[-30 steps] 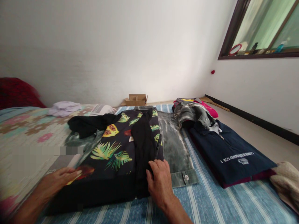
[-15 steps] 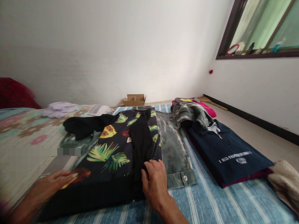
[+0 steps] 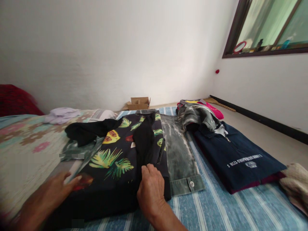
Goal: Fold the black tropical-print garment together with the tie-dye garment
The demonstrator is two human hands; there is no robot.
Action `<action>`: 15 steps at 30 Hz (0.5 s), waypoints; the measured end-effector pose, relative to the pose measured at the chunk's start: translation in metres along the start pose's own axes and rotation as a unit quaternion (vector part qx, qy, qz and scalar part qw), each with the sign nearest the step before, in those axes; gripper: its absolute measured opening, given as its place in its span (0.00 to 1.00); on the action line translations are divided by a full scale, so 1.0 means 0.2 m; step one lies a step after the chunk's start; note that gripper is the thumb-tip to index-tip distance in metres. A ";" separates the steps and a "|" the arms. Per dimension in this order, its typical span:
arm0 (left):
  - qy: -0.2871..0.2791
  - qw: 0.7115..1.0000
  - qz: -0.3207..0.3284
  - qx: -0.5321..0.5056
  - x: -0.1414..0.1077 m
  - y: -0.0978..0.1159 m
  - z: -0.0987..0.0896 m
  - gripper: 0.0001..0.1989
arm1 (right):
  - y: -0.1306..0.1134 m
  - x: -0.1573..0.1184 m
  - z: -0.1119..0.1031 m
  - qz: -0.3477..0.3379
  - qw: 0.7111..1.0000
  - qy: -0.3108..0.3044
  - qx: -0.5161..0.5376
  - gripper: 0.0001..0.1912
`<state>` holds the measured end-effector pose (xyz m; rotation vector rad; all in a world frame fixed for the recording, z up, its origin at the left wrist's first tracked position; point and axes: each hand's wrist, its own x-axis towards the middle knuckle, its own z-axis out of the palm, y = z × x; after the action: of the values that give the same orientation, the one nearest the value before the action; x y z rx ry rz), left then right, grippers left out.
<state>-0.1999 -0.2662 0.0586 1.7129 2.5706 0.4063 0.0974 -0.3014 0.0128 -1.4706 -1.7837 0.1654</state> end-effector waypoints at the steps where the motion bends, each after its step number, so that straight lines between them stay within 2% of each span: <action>1: 0.005 1.000 0.023 -0.001 -0.01 0.06 0.00 0.18 | 0.00 0.01 -0.01 0.001 1.000 -0.003 0.024 0.20; 4: -0.021 0.984 0.147 -0.096 -0.01 0.30 0.01 0.19 | -0.03 0.06 -0.01 -0.003 0.993 -0.012 0.115 0.22; 7: -0.060 0.937 0.290 -0.185 0.06 0.59 0.09 0.19 | -0.10 0.10 0.02 -0.008 0.980 -0.010 0.198 0.23; 10: -0.069 0.892 0.399 -0.200 0.17 0.85 0.21 0.16 | -0.16 0.10 0.05 -0.029 0.969 -0.040 0.242 0.20; 13: -0.091 0.853 0.485 -0.170 0.25 1.04 0.34 0.17 | -0.18 0.03 0.05 -0.095 0.968 -0.085 0.214 0.16; 15: -0.115 0.833 0.518 -0.157 0.29 1.11 0.42 0.17 | -0.15 -0.02 0.05 -0.129 0.980 -0.053 0.142 0.16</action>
<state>-0.0079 -0.1162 0.0364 2.6177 1.1096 0.5304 0.0684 -0.3111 0.0217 -1.0374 -1.9265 0.3553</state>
